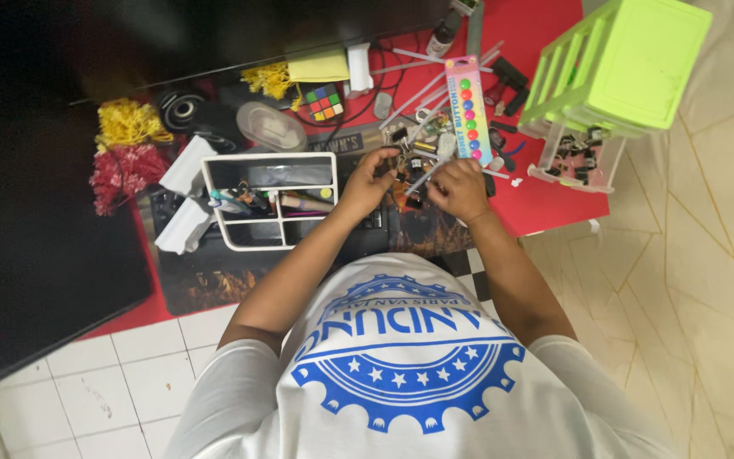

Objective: The person assembles small keychains by hand at a cluttered desk. They repeatedly pick up small metal rings and black plastic clips, link them together, and place the finished items into a clear plastic drawer. The workspace contains various office supplies, a computer monitor, and a green storage unit.

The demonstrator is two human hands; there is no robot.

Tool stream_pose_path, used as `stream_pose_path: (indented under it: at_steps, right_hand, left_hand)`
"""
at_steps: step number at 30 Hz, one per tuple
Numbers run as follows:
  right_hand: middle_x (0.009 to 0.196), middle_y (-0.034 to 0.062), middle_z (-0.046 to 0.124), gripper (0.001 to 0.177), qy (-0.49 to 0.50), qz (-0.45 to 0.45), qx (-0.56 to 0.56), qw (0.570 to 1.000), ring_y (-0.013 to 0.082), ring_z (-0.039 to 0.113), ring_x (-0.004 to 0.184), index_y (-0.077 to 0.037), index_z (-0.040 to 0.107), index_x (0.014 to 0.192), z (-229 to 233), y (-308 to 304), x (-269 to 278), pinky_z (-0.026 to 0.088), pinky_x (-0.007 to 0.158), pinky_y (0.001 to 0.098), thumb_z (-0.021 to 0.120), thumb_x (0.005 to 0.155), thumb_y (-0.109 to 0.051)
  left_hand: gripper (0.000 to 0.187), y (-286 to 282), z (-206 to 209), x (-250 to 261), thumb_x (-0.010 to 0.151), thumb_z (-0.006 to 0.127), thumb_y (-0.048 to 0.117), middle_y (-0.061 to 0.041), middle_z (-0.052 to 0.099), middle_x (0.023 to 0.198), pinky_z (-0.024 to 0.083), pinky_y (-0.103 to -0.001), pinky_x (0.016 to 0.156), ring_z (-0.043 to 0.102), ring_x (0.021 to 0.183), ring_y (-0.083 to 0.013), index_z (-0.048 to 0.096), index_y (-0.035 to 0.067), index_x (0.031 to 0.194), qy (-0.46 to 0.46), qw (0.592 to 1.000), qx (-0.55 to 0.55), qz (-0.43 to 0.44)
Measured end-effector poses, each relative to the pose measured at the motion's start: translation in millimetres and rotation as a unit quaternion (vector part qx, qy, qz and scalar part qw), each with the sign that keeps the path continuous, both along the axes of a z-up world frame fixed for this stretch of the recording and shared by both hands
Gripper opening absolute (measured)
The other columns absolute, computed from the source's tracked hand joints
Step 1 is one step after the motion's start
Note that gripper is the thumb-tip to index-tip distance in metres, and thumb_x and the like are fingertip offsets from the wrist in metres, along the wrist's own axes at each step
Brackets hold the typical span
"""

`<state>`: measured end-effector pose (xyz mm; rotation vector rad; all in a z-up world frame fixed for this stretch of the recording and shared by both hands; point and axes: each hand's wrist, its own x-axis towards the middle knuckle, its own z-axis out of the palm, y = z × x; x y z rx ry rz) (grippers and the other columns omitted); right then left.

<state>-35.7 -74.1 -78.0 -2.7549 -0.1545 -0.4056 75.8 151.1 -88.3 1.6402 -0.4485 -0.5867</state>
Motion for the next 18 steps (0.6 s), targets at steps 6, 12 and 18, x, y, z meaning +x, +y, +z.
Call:
stream_pose_path:
  at_steps: [6,12,18]
  right_hand:
    - [0.131,0.0032,0.067,0.036,0.078,0.017,0.098,0.992,0.0255,0.056,0.119,-0.016,0.073,0.122,11.6,2.8,7.7,0.038,0.101,0.0423,0.072,0.086,-0.011]
    - [0.154,0.0057,0.051,0.062,0.188,0.101,0.18,0.96,0.0293,0.045,0.136,-0.017,0.056,0.148,-4.3,-6.3,25.9,0.033,0.112,0.0435,0.061,0.089,0.001]
    - [0.127,0.0005,0.067,0.042,0.175,-0.01,0.094,0.98,0.0245,0.058,0.116,-0.02,0.071,0.122,-2.6,12.6,32.4,0.033,0.099,0.0447,0.079,0.081,-0.016]
  left_hand:
    - [0.04,-1.0,5.4,2.7,0.094,0.067,0.006,-0.009,0.058,0.133,0.053,-0.026,0.086,0.06,0.121,-0.0176,0.062,0.012,0.133,0.024,1.0,-0.012,-0.008]
    - [0.04,-4.9,2.5,4.2,0.094,0.069,0.007,-0.008,0.06,0.127,0.052,-0.026,0.085,0.061,0.115,-0.0163,0.063,0.012,0.133,0.018,1.0,0.015,-0.007]
    - [0.038,-5.2,1.4,-1.8,0.095,0.068,0.007,-0.006,0.06,0.127,0.052,-0.026,0.084,0.059,0.116,-0.0151,0.063,0.011,0.133,0.021,1.0,-0.005,0.004]
